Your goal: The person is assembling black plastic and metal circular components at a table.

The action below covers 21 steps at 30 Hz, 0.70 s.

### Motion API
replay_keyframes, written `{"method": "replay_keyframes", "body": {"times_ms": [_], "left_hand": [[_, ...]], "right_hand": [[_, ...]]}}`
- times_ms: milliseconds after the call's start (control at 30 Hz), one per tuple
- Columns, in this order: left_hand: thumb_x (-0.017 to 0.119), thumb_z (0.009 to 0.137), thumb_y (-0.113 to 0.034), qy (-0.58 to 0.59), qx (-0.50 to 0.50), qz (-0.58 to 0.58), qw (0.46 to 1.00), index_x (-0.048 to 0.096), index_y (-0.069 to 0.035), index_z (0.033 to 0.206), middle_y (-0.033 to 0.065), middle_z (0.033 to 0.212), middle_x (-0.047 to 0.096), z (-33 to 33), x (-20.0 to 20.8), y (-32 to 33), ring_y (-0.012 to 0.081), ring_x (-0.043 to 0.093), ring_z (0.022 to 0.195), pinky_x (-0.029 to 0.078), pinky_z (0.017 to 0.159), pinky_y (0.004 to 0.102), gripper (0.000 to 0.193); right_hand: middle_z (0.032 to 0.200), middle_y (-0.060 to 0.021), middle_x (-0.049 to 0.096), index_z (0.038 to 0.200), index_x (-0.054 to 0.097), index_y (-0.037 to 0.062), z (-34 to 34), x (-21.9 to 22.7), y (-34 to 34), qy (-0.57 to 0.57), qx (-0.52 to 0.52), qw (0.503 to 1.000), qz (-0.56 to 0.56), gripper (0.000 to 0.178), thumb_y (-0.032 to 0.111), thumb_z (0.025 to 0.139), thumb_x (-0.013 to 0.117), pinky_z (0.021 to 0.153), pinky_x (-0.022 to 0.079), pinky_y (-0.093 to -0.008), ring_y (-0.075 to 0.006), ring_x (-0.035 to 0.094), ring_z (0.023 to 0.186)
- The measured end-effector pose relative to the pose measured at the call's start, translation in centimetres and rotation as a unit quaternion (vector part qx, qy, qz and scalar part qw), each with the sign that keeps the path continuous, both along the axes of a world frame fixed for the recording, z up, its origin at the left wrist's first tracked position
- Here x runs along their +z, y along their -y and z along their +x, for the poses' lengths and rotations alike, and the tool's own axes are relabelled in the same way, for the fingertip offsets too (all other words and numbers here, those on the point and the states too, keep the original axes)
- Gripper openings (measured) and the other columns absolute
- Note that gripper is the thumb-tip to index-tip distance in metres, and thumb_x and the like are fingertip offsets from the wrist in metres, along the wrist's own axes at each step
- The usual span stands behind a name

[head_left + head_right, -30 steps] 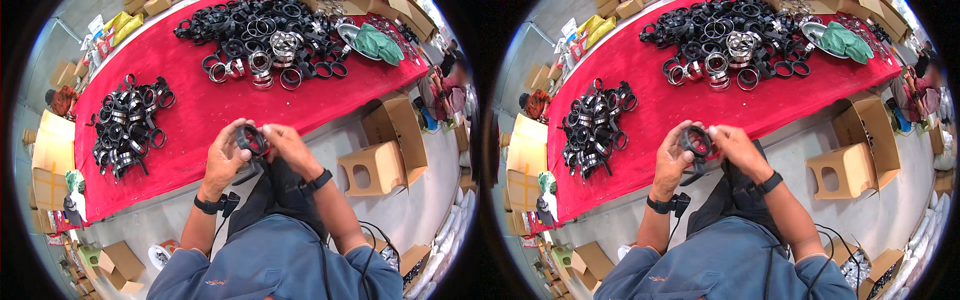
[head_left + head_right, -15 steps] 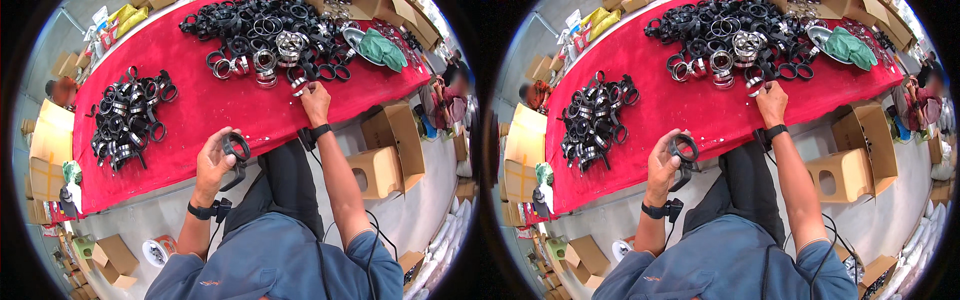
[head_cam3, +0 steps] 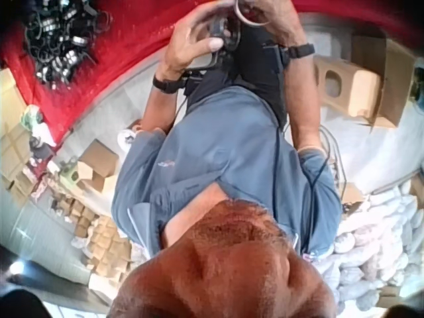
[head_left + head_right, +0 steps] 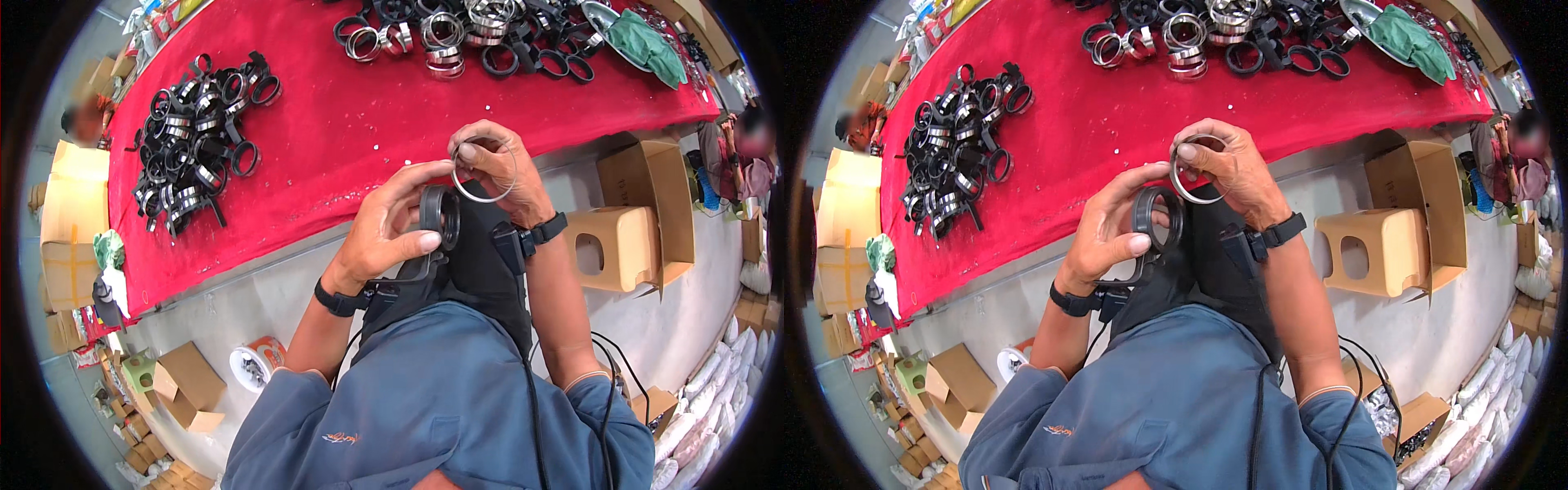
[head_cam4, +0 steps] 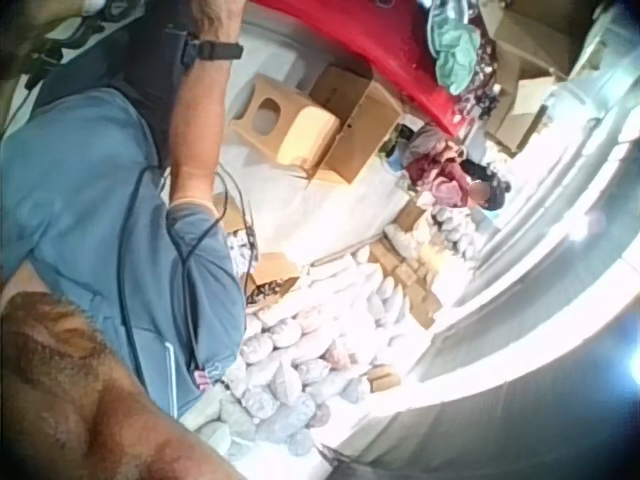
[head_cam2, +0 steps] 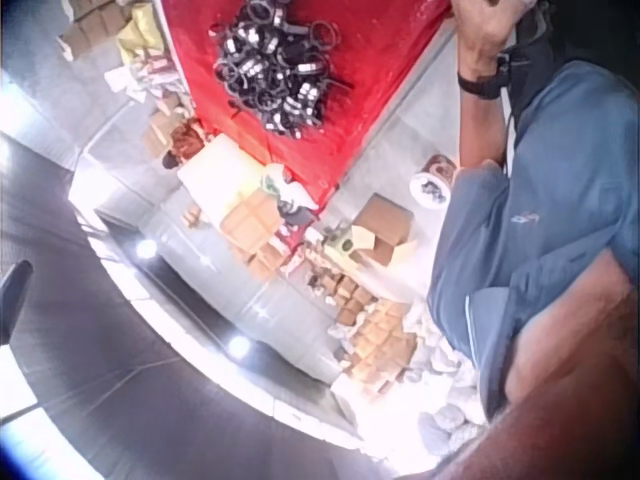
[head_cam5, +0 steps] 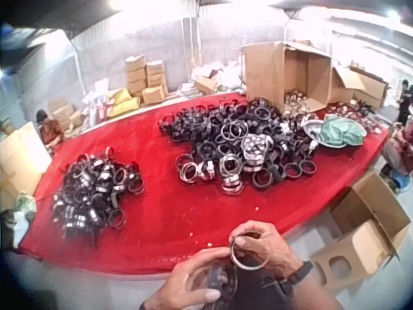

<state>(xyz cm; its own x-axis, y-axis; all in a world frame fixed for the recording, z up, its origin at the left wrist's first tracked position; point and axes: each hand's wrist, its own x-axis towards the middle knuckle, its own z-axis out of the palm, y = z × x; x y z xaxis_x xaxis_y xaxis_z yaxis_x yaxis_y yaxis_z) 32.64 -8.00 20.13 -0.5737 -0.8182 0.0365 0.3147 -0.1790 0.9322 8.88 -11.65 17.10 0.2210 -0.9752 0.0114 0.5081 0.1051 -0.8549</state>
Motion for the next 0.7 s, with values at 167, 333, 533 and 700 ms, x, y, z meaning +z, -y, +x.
{"method": "replay_keyframes", "body": {"times_ms": [167, 333, 533, 700], "left_hand": [[0.086, 0.089, -0.023, -0.01, -0.067, -0.014, 0.998, 0.047, 0.005, 0.161, 0.0165, 0.158, 0.053, 0.8, -0.1, -0.2, 0.0276, 0.053, 0.147, 0.042, 0.123, 0.0432, 0.086], [0.088, 0.083, -0.032, 0.125, -0.035, -0.136, 0.982, 0.051, 0.006, 0.158, 0.0187, 0.159, 0.053, 1.2, 0.6, -1.3, 0.0263, 0.057, 0.14, 0.05, 0.111, 0.0399, 0.092], [0.086, 0.088, -0.025, 0.059, -0.031, -0.072, 0.995, 0.054, 0.001, 0.158, 0.0186, 0.158, 0.052, 1.5, -0.2, -1.5, 0.0292, 0.056, 0.144, 0.051, 0.115, 0.0419, 0.081], [0.086, 0.09, -0.022, 0.036, -0.043, 0.04, 0.998, 0.053, 0.009, 0.155, 0.0194, 0.153, 0.058, 1.0, 0.4, -1.5, 0.0255, 0.061, 0.137, 0.053, 0.113, 0.0405, 0.08]], "right_hand": [[0.106, -0.0082, 0.075, 0.108, 0.078, 0.0004, -0.2, -0.4, -0.6, -0.055, 0.008, 0.994, -0.096, 0.014, 0.002, 0.094, 0.08, 0.083, 0.061, -0.0314, -0.0164, 0.071, 0.093], [0.116, -0.0114, 0.075, 0.121, 0.077, 0.0015, -1.1, -0.2, -1.4, -0.04, 0.071, 0.989, -0.127, 0.023, 0.009, 0.099, 0.078, 0.093, 0.06, -0.0344, -0.0209, 0.072, 0.107], [0.165, -0.0215, 0.051, 0.169, 0.035, 0.0044, -0.8, 1.5, -3.6, 0.147, 0.132, 0.98, 0.018, 0.092, 0.031, 0.097, 0.084, 0.124, 0.042, -0.0495, -0.0349, 0.051, 0.151], [0.17, -0.02, 0.044, 0.166, 0.04, 0.0005, -1.5, 2.4, -4.4, -0.088, 0.114, 0.974, -0.173, 0.096, 0.02, 0.087, 0.092, 0.129, 0.037, -0.0516, -0.0352, 0.045, 0.157]]}}
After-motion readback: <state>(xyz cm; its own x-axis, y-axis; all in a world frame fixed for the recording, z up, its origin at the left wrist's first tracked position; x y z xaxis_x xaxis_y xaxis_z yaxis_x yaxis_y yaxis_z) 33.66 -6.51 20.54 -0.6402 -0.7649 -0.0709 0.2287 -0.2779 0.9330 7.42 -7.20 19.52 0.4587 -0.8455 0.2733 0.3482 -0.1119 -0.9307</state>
